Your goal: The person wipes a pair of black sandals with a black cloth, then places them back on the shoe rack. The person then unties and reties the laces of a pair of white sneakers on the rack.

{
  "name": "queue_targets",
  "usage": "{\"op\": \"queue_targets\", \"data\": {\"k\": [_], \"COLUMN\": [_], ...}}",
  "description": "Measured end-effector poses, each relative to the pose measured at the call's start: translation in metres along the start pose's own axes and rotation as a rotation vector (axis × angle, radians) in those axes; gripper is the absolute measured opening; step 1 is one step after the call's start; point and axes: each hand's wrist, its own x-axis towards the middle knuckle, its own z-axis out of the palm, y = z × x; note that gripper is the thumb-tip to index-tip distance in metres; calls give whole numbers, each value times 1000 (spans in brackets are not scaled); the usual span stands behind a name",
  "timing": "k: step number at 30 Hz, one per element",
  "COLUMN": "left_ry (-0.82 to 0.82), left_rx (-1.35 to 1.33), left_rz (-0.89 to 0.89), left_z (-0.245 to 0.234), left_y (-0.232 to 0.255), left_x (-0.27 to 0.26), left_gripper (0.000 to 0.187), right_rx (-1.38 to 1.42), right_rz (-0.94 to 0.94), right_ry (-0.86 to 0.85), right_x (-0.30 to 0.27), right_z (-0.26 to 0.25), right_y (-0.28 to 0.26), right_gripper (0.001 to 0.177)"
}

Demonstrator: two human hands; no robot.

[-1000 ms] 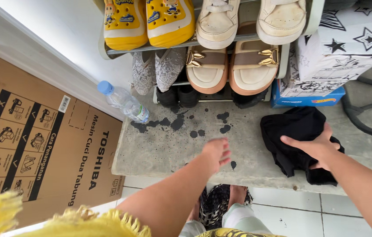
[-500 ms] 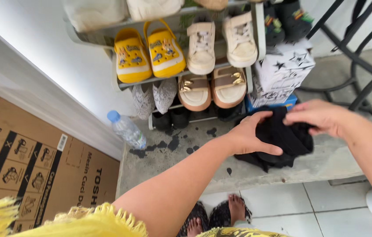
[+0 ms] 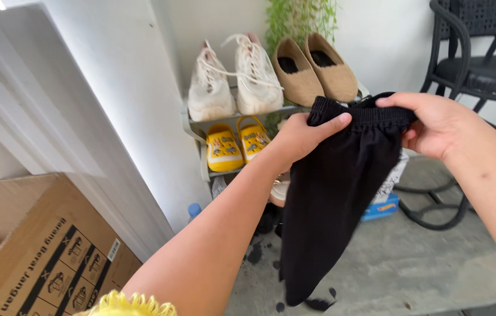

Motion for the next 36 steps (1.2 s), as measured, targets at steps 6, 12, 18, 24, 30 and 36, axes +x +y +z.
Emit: {"op": "queue_targets", "data": {"k": [6, 12, 18, 24, 30, 36], "left_ry": [-111, 335, 785, 176, -135, -500], "left_rx": [-196, 139, -961, -1701, -1809, -1735], "left_rz": [13, 244, -1088, -855, -561, -366], "left_z": [-43, -46, -2, 33, 46, 45], "left_y": [29, 41, -5, -67, -111, -96], "left_x": [-9, -36, -149, -147, -131, -132], "left_gripper": [99, 83, 93, 87, 45, 48], "right_rx": [102, 105, 260, 501, 412, 610], "right_rz": [-179, -183, -163, 227, 185, 473], "right_ry": [-425, -49, 209, 2, 152, 107], "right_x": [-39, -64, -87, -129, -115, -78], "right_z": [57, 128, 136, 149, 116, 54], "right_y": [7, 41, 12, 20, 9, 76], "right_gripper": [75, 54, 42, 44, 37, 40]}}
